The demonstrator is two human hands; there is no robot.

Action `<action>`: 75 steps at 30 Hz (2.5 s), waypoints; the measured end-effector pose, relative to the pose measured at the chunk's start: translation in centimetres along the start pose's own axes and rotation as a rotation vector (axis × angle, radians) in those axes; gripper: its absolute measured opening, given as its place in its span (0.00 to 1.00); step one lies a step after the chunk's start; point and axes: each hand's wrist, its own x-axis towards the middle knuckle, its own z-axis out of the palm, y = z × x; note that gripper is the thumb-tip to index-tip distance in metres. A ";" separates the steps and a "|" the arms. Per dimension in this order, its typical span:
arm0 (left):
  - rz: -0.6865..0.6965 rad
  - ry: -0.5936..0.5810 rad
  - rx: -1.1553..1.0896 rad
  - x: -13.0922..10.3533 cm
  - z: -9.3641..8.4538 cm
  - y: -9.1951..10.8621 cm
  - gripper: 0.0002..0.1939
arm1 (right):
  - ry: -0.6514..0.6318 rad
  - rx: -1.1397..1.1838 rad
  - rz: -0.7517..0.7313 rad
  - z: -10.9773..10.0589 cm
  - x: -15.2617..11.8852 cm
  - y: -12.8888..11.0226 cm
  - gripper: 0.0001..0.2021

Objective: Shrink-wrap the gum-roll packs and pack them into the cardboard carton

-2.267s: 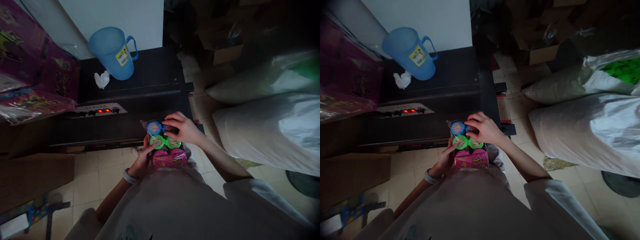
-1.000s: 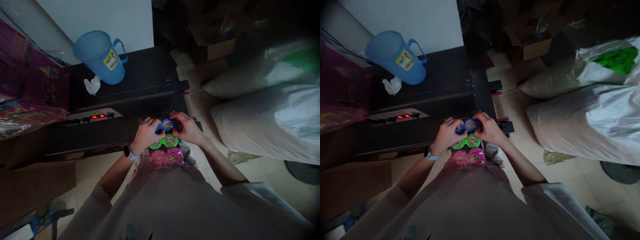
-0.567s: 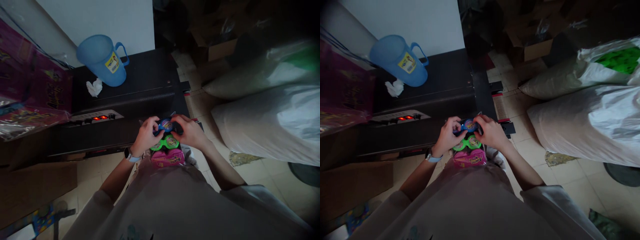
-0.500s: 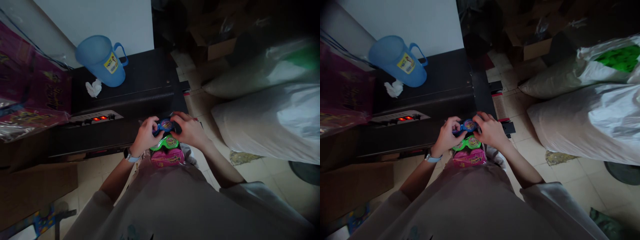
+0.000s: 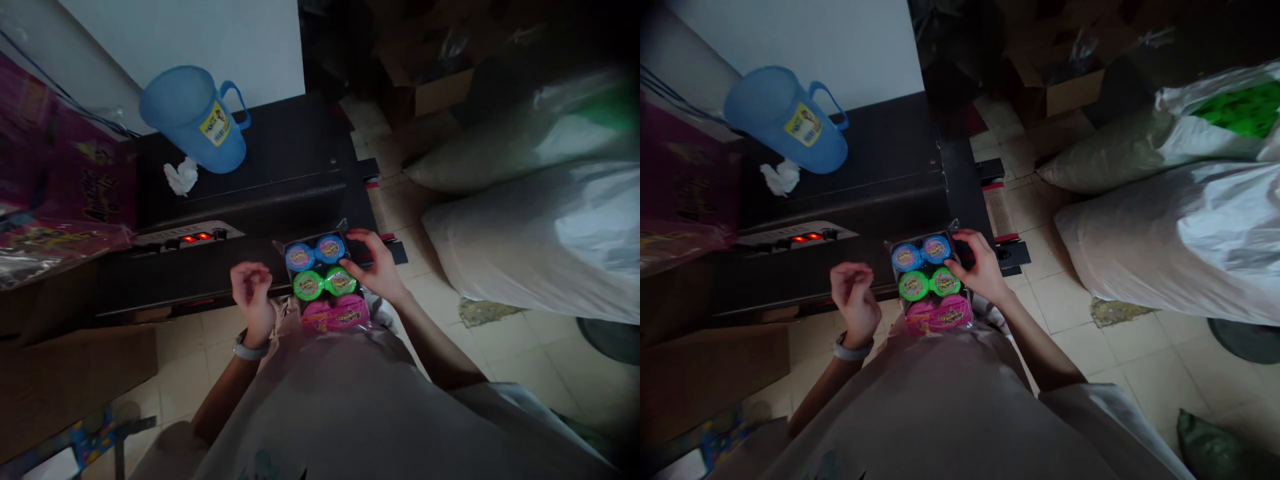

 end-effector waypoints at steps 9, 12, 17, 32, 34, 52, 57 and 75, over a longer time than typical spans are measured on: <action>-0.447 -0.545 -0.154 -5.9 -1.5 -1.6 0.41 | -0.077 0.371 0.354 -0.1 -5.7 -1.1 0.25; -0.442 -0.680 -0.193 -5.8 -0.8 -0.2 0.49 | -0.179 0.514 0.444 0.1 -6.3 -1.6 0.30; -0.485 -0.746 -0.083 -5.2 -0.8 0.8 0.61 | -0.329 0.671 0.467 0.2 -6.4 -2.6 0.43; -0.215 -0.502 0.104 -3.7 1.8 1.2 0.41 | -0.006 0.541 0.495 3.1 -4.1 -3.3 0.37; -0.104 -0.583 0.183 -3.1 1.4 0.9 0.48 | 0.003 0.504 0.490 3.3 -3.3 -3.1 0.37; 0.385 -0.700 0.732 -2.0 2.1 2.3 0.21 | -0.273 -0.132 -0.121 -0.8 -5.0 -2.3 0.31; 0.377 -0.745 0.732 -1.6 2.2 2.5 0.17 | -0.152 -0.181 -0.084 -0.3 -4.7 -2.6 0.25; 0.391 -0.729 0.768 -1.4 1.8 3.0 0.26 | -0.327 -0.221 0.020 -1.3 -3.2 -2.6 0.17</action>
